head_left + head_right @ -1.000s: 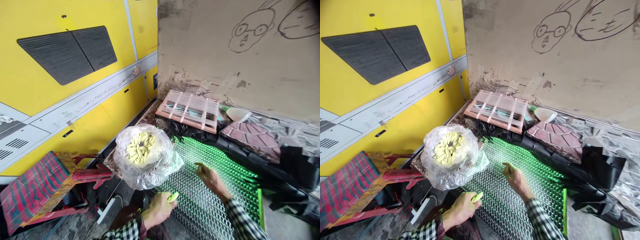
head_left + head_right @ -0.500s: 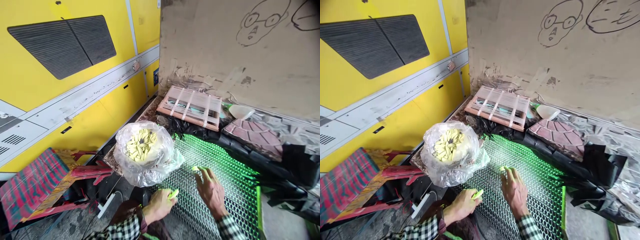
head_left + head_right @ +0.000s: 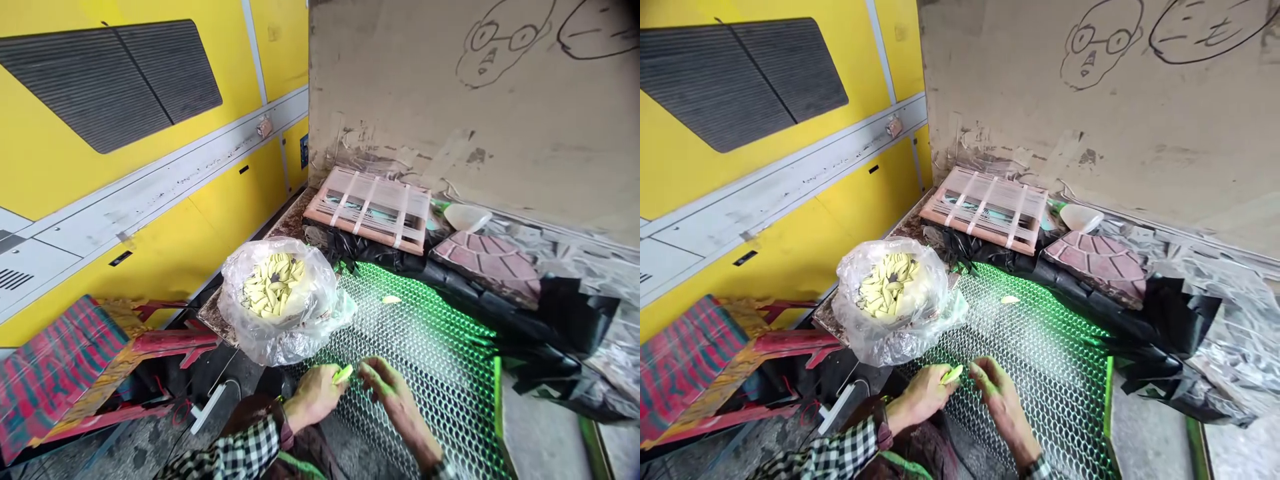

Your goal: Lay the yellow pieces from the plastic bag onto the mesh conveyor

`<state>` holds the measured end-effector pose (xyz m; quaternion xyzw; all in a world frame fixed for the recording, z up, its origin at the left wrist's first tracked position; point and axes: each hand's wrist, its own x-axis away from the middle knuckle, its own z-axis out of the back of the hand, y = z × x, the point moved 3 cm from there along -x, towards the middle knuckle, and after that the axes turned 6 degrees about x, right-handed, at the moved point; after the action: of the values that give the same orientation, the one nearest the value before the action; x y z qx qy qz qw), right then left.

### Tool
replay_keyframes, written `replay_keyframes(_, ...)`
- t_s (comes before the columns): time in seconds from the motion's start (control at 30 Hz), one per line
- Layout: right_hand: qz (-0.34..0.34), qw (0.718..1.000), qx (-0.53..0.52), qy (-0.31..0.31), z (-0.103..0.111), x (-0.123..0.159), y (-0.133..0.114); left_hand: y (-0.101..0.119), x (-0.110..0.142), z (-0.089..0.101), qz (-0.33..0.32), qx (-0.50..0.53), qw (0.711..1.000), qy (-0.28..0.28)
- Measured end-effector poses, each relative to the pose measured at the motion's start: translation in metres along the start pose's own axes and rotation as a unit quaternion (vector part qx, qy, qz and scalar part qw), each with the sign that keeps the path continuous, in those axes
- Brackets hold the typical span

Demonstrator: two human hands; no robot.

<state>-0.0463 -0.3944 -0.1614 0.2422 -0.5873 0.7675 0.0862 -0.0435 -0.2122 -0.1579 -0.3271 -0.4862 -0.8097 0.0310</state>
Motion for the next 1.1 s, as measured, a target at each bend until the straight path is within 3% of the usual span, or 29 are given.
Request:
replay_keyframes(0.13,0.006,0.999,-0.052,-0.003,-0.013,0.001,-0.007,0.003,-0.001,-0.003,-0.017,-0.036,0.999,0.009)
replay_keyframes(0.23,-0.052,0.995,-0.079,0.024,-0.002,-0.003,0.004,-0.001,-0.003,-0.004,-0.014,-0.056,0.998,0.015)
replay_keyframes(0.33,-0.052,0.995,0.052,0.069,0.02,-0.009,0.015,-0.006,-0.002,-0.004,-0.016,-0.071,0.997,0.016)
replay_keyframes(0.4,-0.007,0.969,0.19,0.154,0.032,-0.009,0.014,-0.005,0.001,-0.005,-0.028,-0.076,0.997,0.018)
replay_keyframes(0.47,0.028,0.94,0.266,0.21,0.031,-0.003,0.006,-0.003,0.004,-0.007,-0.047,-0.088,0.995,0.017)
replay_keyframes(0.5,0.035,0.942,0.269,0.197,0.025,0.001,0.002,-0.002,0.005,-0.009,-0.058,-0.1,0.993,0.017)
replay_keyframes(0.6,0.043,0.977,0.202,0.053,-0.007,0.013,-0.009,0.0,0.007,-0.015,-0.092,-0.152,0.984,0.019)
replay_keyframes(0.67,0.048,0.99,0.133,0.007,-0.022,0.018,-0.011,0.0,0.007,-0.017,-0.11,-0.174,0.978,0.024)
replay_keyframes(0.77,-0.007,1.0,0.015,0.022,-0.021,0.016,-0.002,-0.003,0.005,-0.017,-0.114,-0.169,0.978,0.038)
replay_keyframes(0.9,-0.092,0.993,-0.049,0.049,0.006,0.001,0.016,-0.007,0.006,-0.01,-0.084,-0.119,0.988,0.05)
replay_keyframes(1.0,-0.099,0.994,0.026,0.044,0.024,-0.012,0.025,-0.008,0.008,-0.006,-0.066,-0.081,0.993,0.047)
replay_keyframes(1.1,-0.038,0.97,0.195,0.137,0.037,-0.015,0.024,-0.007,0.009,-0.005,-0.043,-0.045,0.997,0.038)
